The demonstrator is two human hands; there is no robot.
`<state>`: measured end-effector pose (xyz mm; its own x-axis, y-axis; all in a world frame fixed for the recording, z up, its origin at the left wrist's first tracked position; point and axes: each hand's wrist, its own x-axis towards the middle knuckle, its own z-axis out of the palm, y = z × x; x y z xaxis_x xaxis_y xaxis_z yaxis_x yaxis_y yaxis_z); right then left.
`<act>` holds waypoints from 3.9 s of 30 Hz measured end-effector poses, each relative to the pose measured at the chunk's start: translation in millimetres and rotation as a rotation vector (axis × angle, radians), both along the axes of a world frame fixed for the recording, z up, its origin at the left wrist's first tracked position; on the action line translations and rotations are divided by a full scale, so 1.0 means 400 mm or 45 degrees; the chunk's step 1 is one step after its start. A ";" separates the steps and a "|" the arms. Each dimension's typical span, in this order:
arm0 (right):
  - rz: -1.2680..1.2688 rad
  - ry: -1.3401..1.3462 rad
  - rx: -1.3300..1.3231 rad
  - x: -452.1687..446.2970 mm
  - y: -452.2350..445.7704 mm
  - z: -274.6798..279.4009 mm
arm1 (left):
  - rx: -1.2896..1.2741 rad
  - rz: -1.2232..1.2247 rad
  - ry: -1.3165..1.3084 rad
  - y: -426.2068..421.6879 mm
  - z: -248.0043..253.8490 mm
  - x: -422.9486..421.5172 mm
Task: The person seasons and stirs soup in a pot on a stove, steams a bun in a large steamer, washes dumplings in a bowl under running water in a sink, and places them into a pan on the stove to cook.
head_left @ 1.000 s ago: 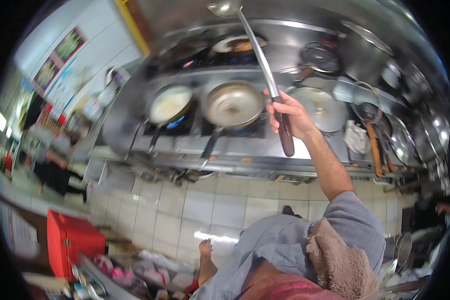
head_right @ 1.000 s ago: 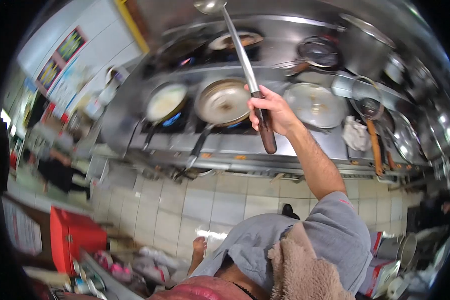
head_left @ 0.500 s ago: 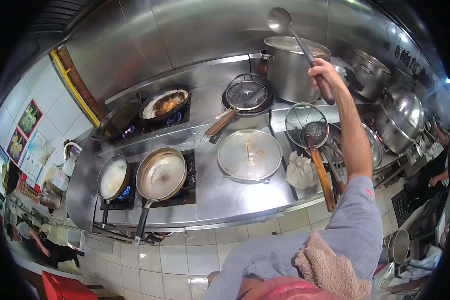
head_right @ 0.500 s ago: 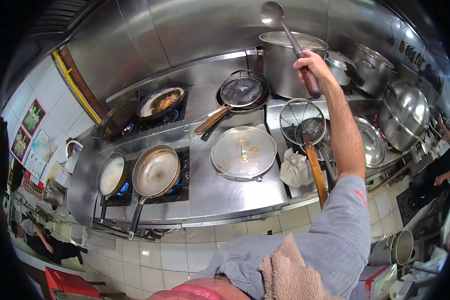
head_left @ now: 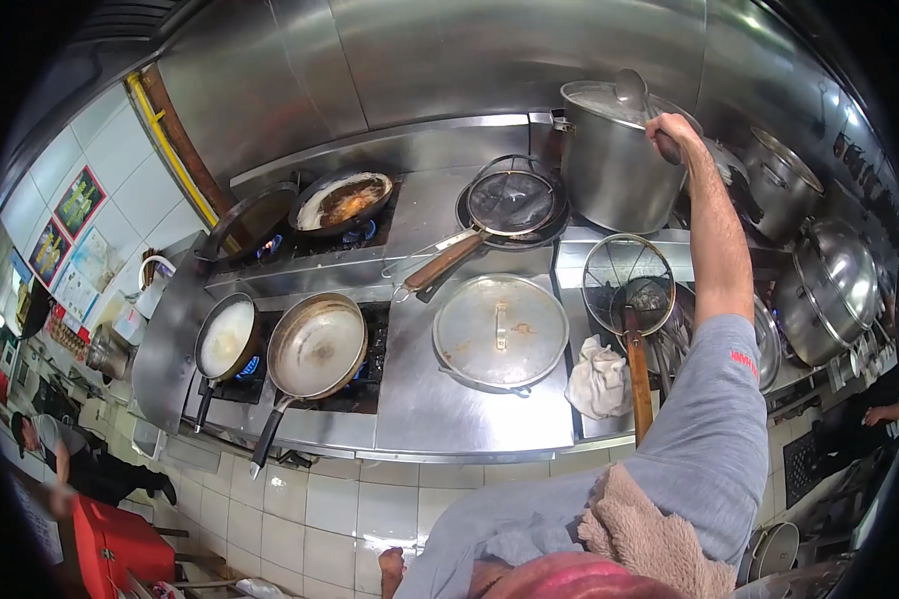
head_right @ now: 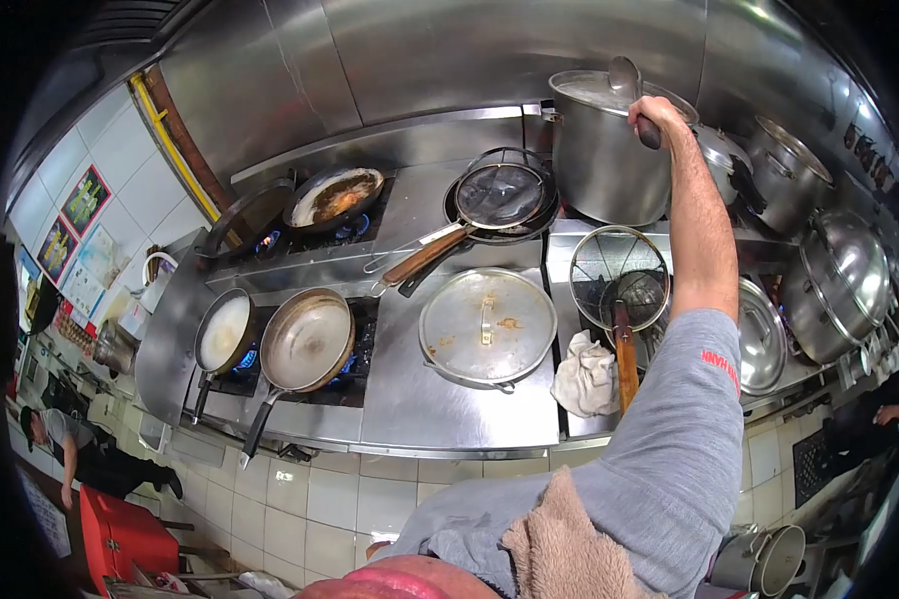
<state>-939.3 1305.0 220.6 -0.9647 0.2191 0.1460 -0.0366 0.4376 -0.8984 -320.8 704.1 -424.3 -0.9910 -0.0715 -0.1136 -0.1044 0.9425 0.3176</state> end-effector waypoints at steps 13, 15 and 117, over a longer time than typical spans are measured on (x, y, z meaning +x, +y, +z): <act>0.463 0.192 -1.486 -0.075 0.053 0.111 | 0.159 -0.011 -0.066 0.055 -0.070 -0.007; 0.478 0.221 -1.525 -0.058 0.042 0.146 | 0.052 0.062 -0.128 0.065 0.025 -0.030; 0.774 -0.737 -0.886 0.981 -2.217 -0.629 | 2.675 0.540 -0.123 -1.233 0.721 -0.462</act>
